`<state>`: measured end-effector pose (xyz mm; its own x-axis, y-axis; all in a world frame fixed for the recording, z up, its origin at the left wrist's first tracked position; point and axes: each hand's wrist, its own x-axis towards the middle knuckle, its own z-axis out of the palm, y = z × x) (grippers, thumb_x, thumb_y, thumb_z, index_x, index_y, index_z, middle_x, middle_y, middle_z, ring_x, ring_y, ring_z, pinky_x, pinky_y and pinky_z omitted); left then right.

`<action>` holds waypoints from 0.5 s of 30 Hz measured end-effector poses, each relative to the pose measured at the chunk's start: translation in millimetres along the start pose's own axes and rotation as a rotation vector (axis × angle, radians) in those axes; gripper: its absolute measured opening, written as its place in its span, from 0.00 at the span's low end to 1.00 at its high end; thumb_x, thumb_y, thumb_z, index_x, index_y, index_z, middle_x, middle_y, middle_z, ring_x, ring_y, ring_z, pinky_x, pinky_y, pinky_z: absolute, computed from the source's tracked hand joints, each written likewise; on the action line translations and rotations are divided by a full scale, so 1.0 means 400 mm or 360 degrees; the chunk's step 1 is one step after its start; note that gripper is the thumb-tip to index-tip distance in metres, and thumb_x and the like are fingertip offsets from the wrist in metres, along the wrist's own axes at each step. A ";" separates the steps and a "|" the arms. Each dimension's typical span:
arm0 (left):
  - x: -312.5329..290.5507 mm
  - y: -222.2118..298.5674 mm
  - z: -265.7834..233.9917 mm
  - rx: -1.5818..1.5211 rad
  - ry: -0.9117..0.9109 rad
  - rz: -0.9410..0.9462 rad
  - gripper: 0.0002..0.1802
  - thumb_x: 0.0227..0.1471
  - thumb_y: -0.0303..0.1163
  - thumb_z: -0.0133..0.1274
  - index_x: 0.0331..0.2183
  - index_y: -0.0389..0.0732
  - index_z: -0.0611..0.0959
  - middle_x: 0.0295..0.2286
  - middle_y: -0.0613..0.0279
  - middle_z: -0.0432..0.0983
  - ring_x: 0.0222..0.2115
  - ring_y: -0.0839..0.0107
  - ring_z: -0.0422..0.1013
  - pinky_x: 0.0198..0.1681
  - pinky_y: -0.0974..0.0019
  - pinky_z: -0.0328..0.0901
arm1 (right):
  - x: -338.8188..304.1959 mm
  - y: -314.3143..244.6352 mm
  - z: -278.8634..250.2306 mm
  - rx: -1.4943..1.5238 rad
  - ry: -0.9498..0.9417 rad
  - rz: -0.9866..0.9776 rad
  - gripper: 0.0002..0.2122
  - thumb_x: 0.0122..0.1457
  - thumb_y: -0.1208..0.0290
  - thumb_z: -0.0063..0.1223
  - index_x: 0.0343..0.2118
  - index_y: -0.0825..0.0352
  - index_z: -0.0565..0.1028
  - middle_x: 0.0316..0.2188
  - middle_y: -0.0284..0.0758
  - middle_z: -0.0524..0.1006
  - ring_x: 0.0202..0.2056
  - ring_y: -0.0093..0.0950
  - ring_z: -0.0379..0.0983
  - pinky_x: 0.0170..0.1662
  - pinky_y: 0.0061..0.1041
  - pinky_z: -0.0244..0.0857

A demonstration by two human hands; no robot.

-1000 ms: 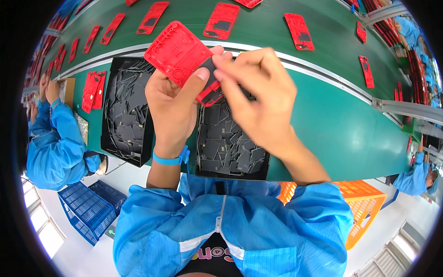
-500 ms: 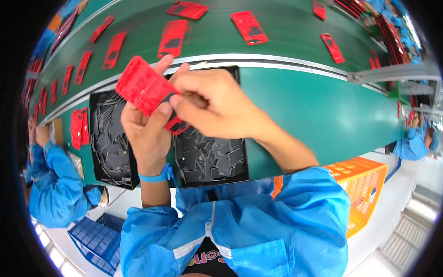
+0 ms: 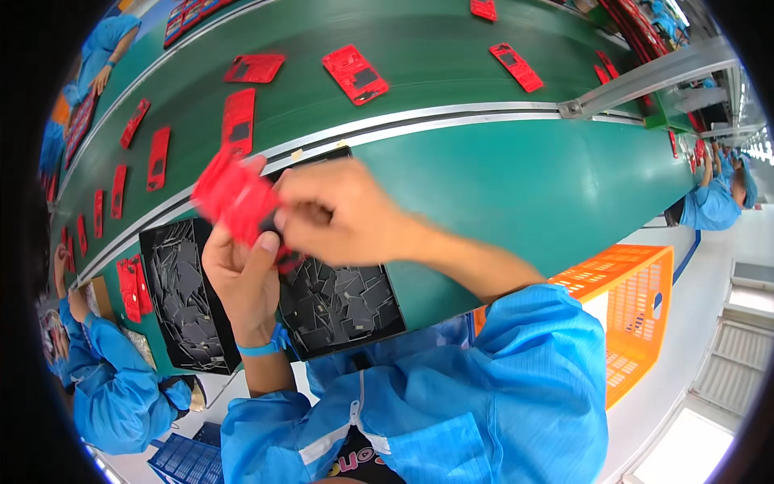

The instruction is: Assembling small components into red plastic device housings on a factory conveyor belt.

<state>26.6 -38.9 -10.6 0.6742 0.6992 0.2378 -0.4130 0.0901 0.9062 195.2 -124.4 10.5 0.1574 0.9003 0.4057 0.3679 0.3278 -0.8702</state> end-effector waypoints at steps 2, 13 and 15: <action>-0.001 0.021 0.017 -0.0173 0.0208 -0.0221 0.30 0.56 0.16 0.53 0.60 0.25 0.68 0.61 0.39 0.62 0.59 0.42 0.66 0.44 0.49 0.80 | 0.020 0.065 -0.072 -0.0003 0.0552 0.0190 0.03 0.59 0.80 0.52 0.29 0.68 0.76 0.23 0.25 0.73 0.25 0.15 0.67 0.29 0.19 0.63; 0.018 0.004 -0.011 -0.0017 0.0301 -0.0263 0.20 0.63 0.27 0.51 0.54 0.27 0.74 0.51 0.40 0.74 0.46 0.56 0.78 0.33 0.62 0.81 | -0.023 0.381 -0.563 -0.1504 0.0798 0.0754 0.19 0.61 0.54 0.56 0.37 0.69 0.82 0.41 0.49 0.79 0.44 0.45 0.74 0.48 0.39 0.68; 0.019 0.007 -0.023 0.0056 0.0405 -0.0156 0.19 0.65 0.30 0.49 0.52 0.28 0.75 0.49 0.41 0.76 0.42 0.60 0.78 0.31 0.65 0.79 | -0.040 0.390 -0.604 -0.1997 0.1036 0.0720 0.26 0.62 0.46 0.53 0.53 0.64 0.77 0.63 0.50 0.65 0.63 0.54 0.58 0.60 0.56 0.57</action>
<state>24.9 -26.8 -9.5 0.5325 0.8445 0.0569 -0.3288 0.1444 0.9333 471.4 -156.9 -64.1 0.7197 0.4616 0.5186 0.6552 -0.6986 -0.2876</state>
